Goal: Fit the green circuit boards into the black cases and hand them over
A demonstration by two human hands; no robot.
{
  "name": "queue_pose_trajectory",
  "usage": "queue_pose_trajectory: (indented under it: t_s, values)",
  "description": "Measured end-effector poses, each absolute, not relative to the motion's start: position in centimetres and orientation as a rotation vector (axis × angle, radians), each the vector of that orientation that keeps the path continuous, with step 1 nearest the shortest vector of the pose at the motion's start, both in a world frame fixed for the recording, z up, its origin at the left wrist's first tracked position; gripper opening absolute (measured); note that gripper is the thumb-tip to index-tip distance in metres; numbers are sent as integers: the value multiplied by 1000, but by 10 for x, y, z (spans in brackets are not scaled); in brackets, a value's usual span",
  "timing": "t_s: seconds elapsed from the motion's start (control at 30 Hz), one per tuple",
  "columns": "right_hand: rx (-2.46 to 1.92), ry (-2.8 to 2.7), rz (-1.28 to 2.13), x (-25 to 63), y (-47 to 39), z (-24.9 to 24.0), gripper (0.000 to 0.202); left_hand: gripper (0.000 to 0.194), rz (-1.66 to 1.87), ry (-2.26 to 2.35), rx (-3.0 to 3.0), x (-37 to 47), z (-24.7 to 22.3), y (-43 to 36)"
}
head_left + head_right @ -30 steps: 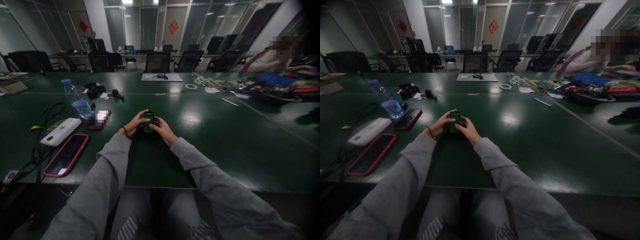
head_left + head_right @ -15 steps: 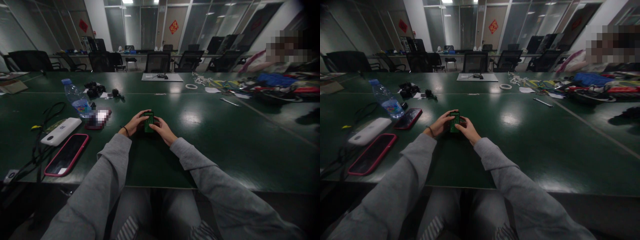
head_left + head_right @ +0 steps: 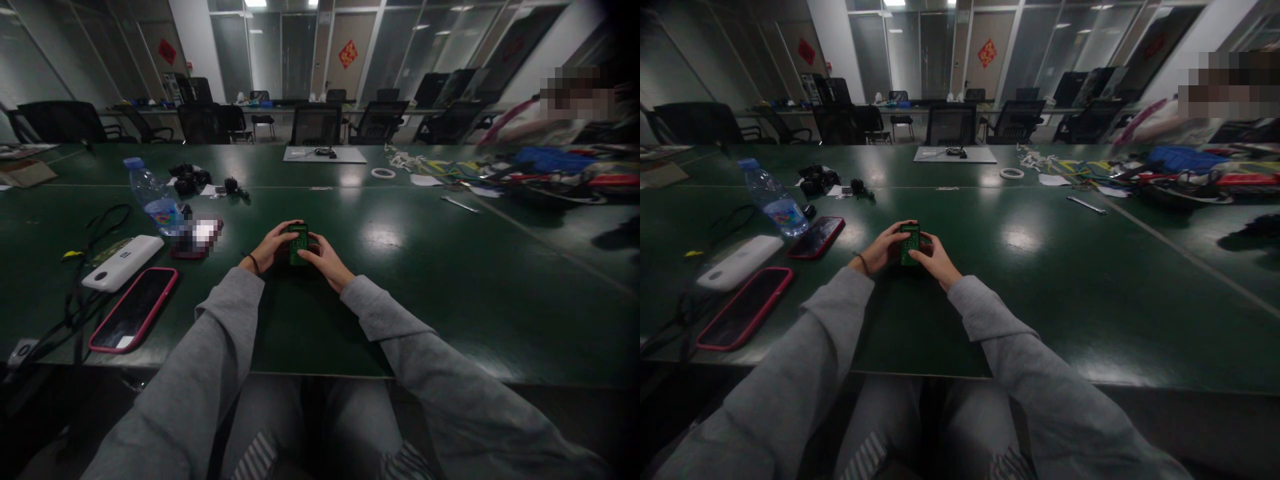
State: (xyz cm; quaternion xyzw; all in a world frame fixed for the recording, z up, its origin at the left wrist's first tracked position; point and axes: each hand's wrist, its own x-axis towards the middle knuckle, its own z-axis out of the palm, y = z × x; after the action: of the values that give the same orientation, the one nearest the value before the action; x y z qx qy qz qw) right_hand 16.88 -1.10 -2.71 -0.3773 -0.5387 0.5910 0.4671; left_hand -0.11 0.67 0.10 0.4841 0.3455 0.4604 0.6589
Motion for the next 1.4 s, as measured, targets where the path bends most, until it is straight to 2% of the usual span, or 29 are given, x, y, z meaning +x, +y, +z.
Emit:
queue_pose_trajectory:
  t_s: [1.4]
  values:
    - [-825, -1318, 1466, 168, -14, -24, 75, 47, 1144, 798, 1180, 4, 3, 3]
